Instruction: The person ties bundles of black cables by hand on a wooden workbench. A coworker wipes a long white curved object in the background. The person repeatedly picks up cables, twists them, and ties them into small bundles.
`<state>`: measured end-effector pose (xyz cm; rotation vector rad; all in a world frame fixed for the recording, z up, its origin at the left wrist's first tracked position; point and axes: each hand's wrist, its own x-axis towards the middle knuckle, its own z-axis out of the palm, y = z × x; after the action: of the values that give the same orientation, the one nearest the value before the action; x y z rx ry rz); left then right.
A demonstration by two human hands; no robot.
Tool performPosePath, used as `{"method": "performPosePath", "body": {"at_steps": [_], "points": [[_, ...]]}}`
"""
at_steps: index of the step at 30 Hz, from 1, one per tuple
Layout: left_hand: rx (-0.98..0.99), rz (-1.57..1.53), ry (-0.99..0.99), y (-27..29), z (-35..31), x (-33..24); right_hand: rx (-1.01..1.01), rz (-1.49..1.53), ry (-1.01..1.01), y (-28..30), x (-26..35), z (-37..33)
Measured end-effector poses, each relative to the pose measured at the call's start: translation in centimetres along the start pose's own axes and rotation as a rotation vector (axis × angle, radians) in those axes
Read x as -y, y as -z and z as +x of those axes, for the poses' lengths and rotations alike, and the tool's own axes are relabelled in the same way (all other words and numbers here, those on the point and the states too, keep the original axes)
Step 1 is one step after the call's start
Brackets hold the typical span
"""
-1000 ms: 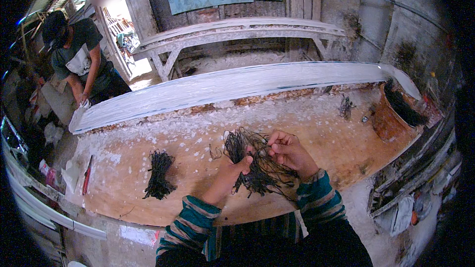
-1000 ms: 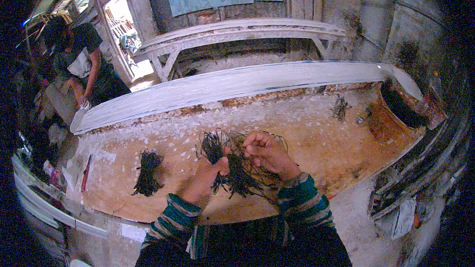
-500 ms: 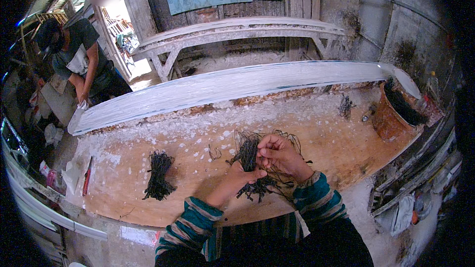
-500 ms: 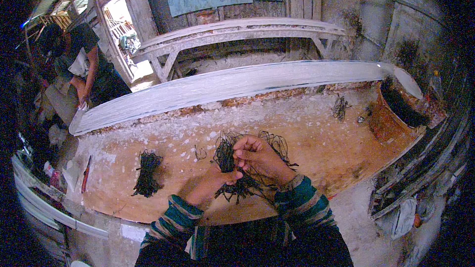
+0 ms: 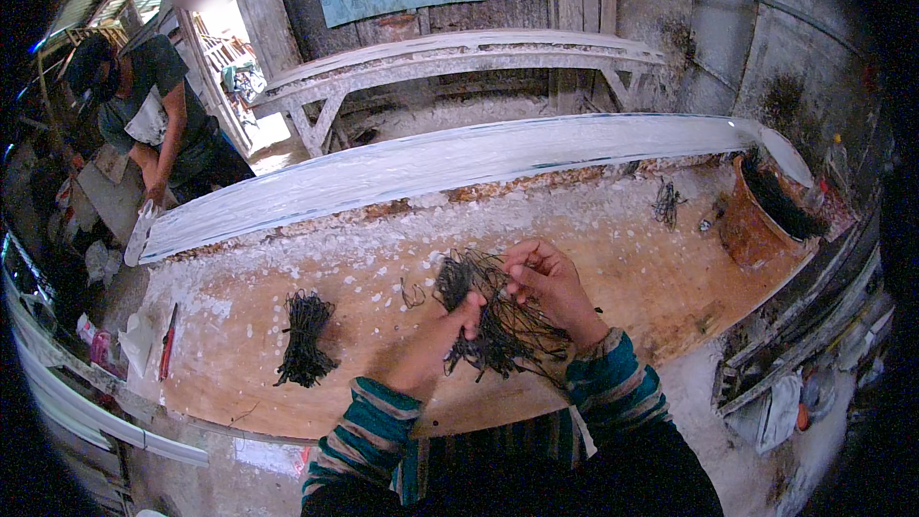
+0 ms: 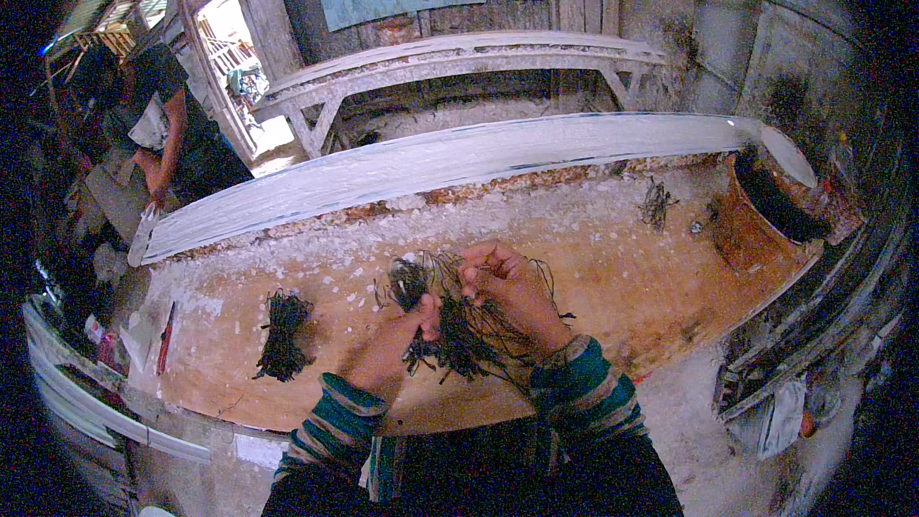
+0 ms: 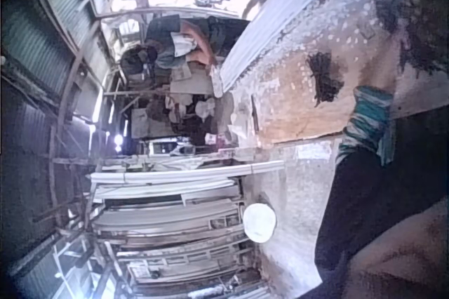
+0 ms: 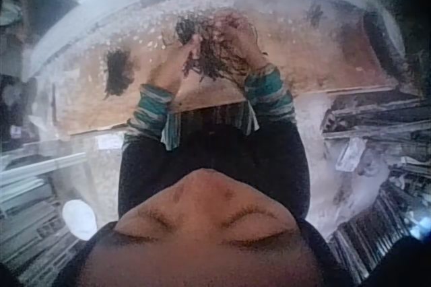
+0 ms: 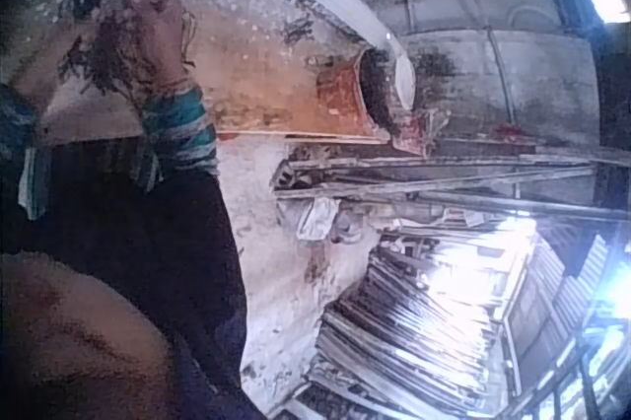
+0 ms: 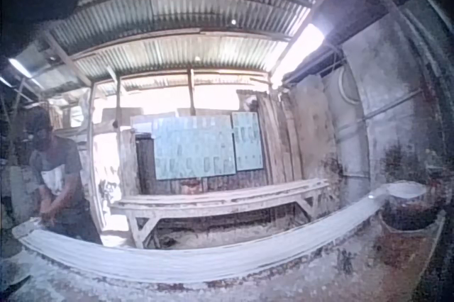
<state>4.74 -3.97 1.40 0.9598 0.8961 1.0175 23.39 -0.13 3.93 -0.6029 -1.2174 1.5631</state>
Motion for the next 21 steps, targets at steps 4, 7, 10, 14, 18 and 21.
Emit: {"method": "performPosePath", "body": {"at_steps": [4,7,10,14,18,21], "points": [[-0.195,-0.123,-0.113,1.3,0.8,-0.4,-0.004,-0.784,0.181,2.4,-1.6,0.8],[-0.182,-0.187,-0.267,2.3,1.2,-0.9,0.089,-1.026,0.024,2.9,-1.3,0.8],[-0.223,-0.319,-0.265,2.1,1.0,-2.0,0.044,-1.094,0.06,2.4,-1.2,0.7],[-0.166,-0.382,-0.283,3.4,1.6,-1.8,-0.044,-1.29,0.182,2.3,-1.5,0.4],[-0.134,-0.39,-0.274,3.7,1.5,-1.9,-0.101,-1.271,0.159,2.6,-1.3,0.2],[-0.101,-0.428,-0.248,3.8,1.6,-1.6,-0.161,-1.215,0.093,3.2,-1.3,0.4]]}}
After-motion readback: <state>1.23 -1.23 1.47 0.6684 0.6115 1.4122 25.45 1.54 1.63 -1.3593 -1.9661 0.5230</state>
